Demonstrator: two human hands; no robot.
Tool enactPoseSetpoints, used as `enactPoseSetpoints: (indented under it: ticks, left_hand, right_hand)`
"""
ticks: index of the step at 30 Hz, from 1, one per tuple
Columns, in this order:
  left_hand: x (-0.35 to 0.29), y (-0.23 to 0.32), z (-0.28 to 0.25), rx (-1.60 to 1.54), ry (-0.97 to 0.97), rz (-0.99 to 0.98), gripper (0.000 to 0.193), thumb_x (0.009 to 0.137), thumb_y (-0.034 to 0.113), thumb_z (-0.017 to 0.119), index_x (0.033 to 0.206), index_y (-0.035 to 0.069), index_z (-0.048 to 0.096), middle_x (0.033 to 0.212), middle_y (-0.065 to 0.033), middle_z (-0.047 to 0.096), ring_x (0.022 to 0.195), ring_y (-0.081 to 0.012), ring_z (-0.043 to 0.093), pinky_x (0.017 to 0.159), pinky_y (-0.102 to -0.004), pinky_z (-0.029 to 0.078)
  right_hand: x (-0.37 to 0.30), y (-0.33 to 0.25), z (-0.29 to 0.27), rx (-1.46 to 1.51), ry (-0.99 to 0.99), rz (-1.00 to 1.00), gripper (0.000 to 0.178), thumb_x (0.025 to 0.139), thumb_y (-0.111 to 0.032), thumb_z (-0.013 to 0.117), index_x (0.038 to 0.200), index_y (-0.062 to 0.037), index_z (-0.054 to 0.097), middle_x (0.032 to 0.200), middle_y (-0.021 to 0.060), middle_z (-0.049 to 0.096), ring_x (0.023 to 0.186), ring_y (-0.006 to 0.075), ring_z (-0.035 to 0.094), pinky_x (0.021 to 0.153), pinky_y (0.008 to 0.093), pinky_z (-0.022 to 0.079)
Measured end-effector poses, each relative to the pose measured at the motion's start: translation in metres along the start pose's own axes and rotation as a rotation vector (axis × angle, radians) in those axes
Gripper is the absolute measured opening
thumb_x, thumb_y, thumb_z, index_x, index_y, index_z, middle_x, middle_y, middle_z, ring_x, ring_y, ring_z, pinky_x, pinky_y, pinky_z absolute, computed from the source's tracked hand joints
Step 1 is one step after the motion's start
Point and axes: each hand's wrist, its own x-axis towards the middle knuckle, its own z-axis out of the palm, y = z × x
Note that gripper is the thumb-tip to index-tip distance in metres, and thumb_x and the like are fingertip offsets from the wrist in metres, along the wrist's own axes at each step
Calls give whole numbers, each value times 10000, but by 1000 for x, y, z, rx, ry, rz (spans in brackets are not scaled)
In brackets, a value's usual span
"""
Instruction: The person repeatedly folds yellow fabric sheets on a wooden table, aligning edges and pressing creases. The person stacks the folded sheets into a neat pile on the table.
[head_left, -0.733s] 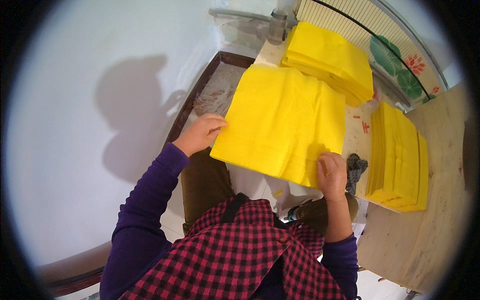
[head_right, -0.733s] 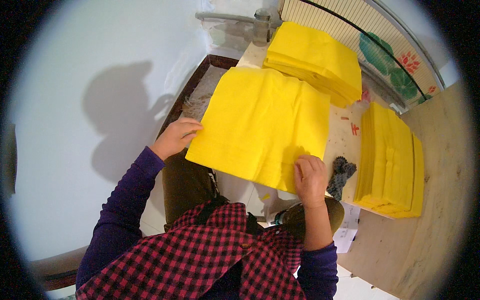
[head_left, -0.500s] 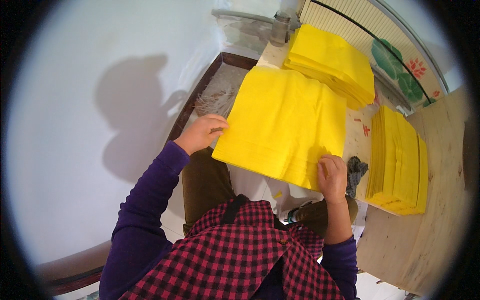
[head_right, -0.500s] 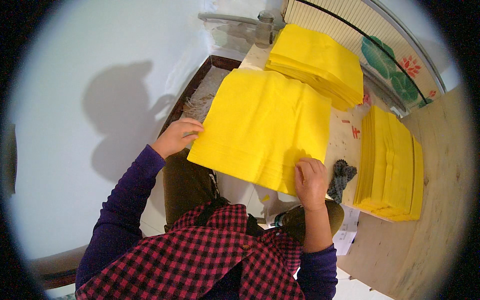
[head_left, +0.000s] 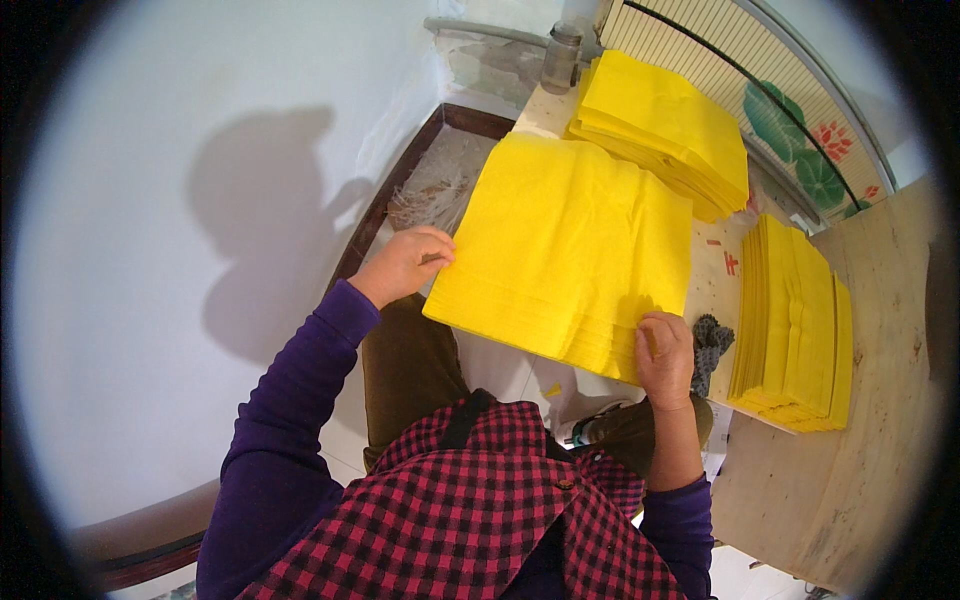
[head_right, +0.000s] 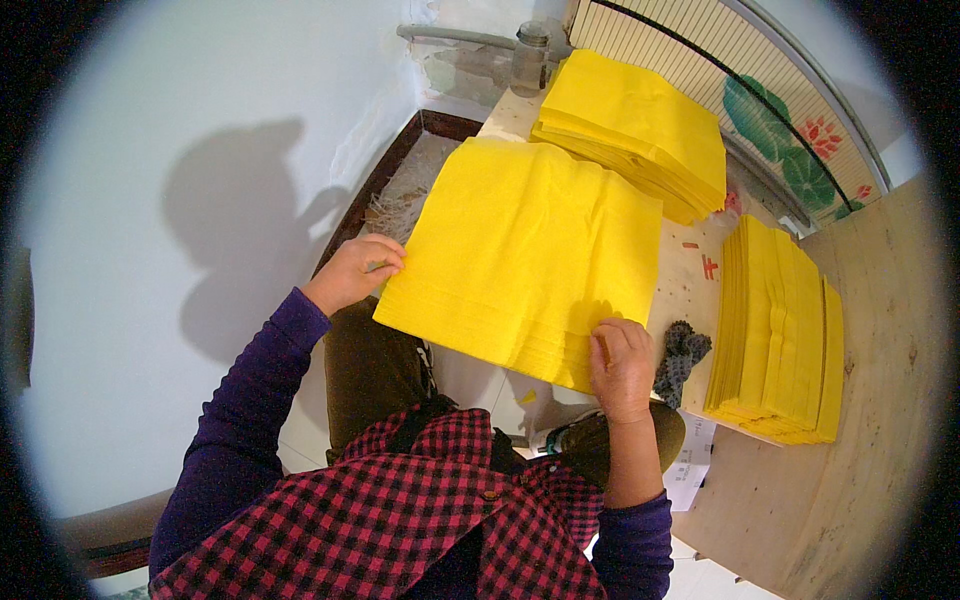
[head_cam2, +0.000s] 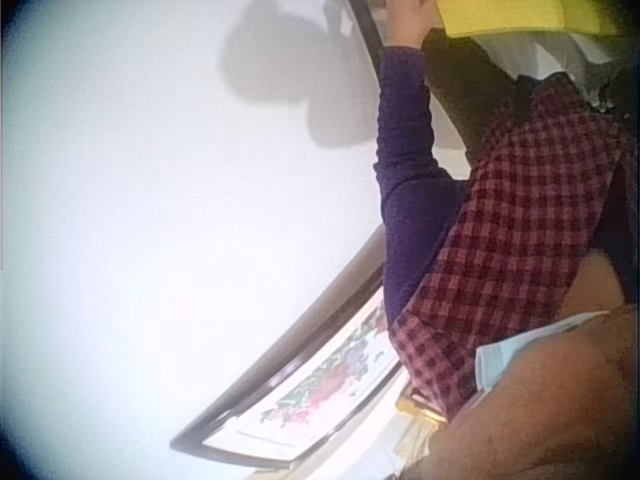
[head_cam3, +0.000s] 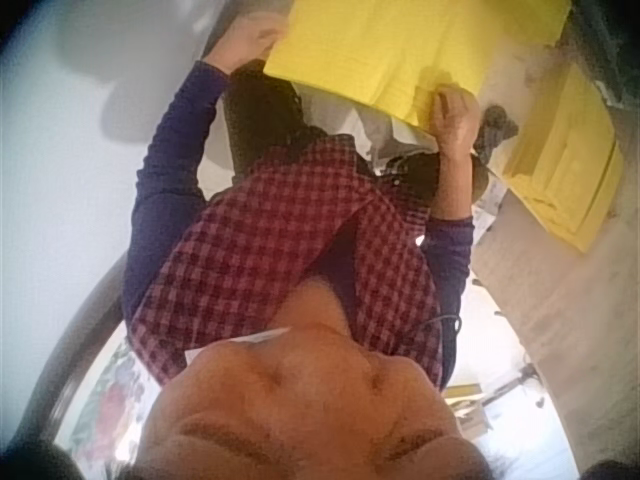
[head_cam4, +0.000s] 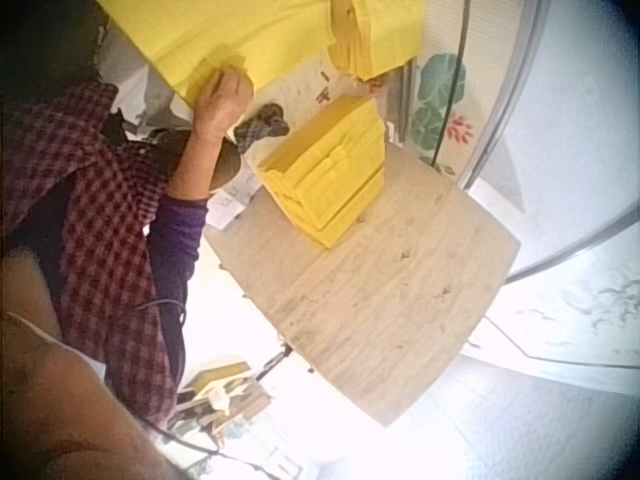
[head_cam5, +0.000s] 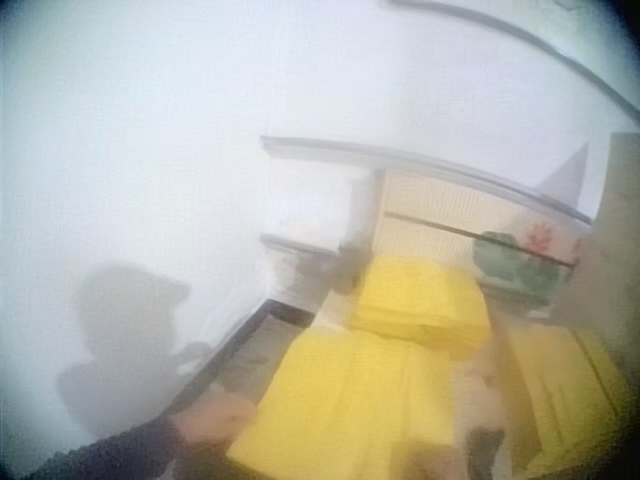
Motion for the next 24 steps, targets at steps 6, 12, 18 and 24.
enactPoseSetpoints:
  ticks: [6,12,18,24]
  left_hand:
    - [-5,9,-2,55,46,26,96,809,0,681,903,3,663,1063,-113,655,994,-294,617,876,-383,491]
    - [-13,19,-3,114,98,128,101,795,10,659,894,-6,653,1019,-121,653,988,-308,610,871,-384,492]
    - [-18,17,1,125,86,131,94,796,9,653,890,1,660,1041,-111,644,1009,-309,599,876,-385,488]
    - [-19,12,7,188,65,144,89,806,11,649,894,0,661,1041,-114,643,1004,-315,598,872,-390,486]
  right_hand:
    - [-2,-2,-1,-14,4,2,137,749,-9,691,874,-35,640,950,117,642,916,327,601,832,404,489]
    - [-6,-3,-2,-26,4,-2,124,752,-5,685,864,-30,640,945,120,642,919,328,602,831,406,489]
    - [-11,-1,-2,0,13,-16,118,752,-4,681,859,-28,640,947,126,642,912,340,603,829,416,489]
    - [-13,0,0,3,10,-20,136,754,-2,689,879,-24,638,970,137,638,940,347,597,848,411,478]
